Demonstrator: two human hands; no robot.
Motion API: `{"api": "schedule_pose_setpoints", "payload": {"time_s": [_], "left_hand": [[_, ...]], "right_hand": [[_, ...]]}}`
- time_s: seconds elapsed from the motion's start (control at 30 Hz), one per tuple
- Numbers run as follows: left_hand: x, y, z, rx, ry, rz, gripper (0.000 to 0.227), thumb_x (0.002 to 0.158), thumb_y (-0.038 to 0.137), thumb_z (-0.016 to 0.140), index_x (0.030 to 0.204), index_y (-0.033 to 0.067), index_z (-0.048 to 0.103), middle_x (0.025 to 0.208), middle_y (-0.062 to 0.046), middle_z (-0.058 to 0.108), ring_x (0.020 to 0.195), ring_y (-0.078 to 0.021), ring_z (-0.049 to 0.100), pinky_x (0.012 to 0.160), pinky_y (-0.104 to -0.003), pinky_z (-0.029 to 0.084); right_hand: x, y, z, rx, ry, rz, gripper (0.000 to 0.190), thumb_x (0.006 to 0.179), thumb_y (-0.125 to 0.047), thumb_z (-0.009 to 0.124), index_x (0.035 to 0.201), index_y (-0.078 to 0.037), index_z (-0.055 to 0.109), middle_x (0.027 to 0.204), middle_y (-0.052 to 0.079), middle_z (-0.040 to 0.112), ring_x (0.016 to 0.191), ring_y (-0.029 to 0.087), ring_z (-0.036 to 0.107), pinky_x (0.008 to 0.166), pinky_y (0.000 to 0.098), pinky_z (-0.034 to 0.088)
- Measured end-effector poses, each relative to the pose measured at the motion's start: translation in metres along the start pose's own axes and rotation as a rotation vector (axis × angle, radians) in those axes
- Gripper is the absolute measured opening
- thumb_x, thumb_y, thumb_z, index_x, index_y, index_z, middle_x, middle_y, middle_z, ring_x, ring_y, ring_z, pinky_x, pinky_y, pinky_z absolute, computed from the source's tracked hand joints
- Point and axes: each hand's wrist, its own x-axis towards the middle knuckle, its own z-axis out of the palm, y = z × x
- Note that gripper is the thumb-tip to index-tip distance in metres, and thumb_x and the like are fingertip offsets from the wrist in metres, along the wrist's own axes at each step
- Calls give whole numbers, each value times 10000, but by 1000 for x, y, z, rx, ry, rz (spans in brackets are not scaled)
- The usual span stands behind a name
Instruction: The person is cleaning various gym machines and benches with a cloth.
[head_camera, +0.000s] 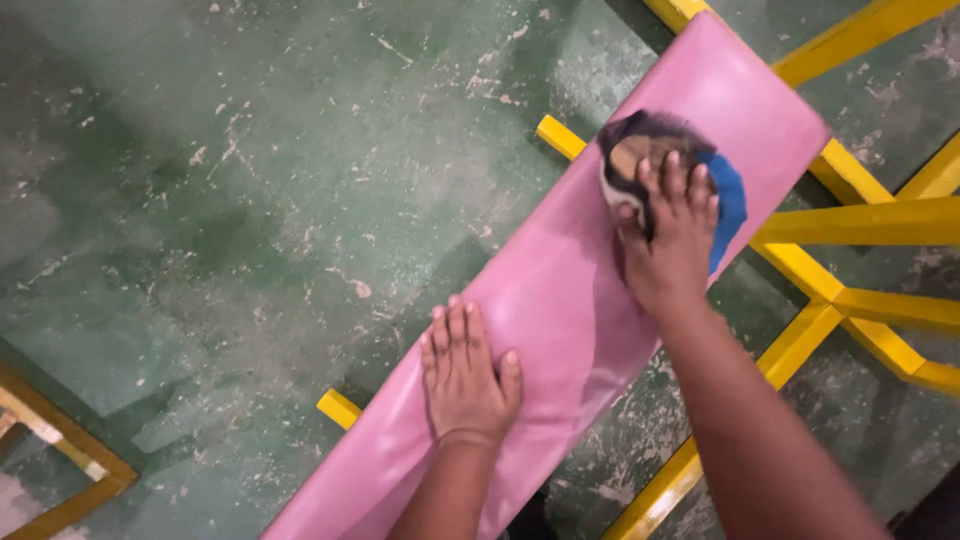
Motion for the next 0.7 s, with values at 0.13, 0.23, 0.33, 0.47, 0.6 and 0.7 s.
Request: {"api": "schedule_pose_setpoints", "payload": {"time_s": [0.13,0.23,0.33,0.47,0.6,0.7], "left_hand": [[1,-6,-20,-346,187,35,671,1035,465,351,1577,70,389,1617,-172,407,1526,-375,326,1258,-518,146],[-5,-20,-32,-664,133,82,609,1062,385,342,1580,70,399,1619,-179,418,1528,-401,315,1254,-545,137],[-15,-48,-50,-1033,128,71,568,1088,319,343,1602,81,379,1638,-172,401,1541,-431,268,1256,-562,122],[-63,-108,-86,-1151,114,-31,553,1075,268,403,1597,86,393,1632,-184,409,1542,-450,241,1261,-549,126],[-137,-177,-82,-1109,92,-183,536,1074,220,381,1587,67,404,1628,-197,406,1537,-426,235,1260,-518,129],[-191,-224,-83,-1099,101,-409,551,1070,298,407,1594,127,408,1639,-175,388,1547,-391,231,1273,-510,104]], "right_hand": [[-56,-35,11,13,-40,21,616,1026,-479,586,1605,-343,425,1708,-23,286,1565,367,183,1248,571,134],[-106,-69,18,-16,-47,1,659,991,-453,623,1609,-352,417,1710,-24,287,1573,344,178,1251,535,133],[-149,-100,30,-47,-29,-39,696,962,-462,635,1611,-360,407,1714,-12,287,1577,337,179,1244,532,146],[-217,-149,49,-58,-62,-134,713,922,-522,634,1590,-404,416,1708,-13,310,1569,371,206,1224,568,182],[-290,-210,59,-116,-169,-190,937,741,-456,743,1602,-411,376,1726,-15,259,1586,383,133,1242,551,131],[-344,-257,62,-162,-321,-258,1096,626,-422,825,1601,-441,326,1718,-23,228,1562,391,141,1216,550,178]]}}
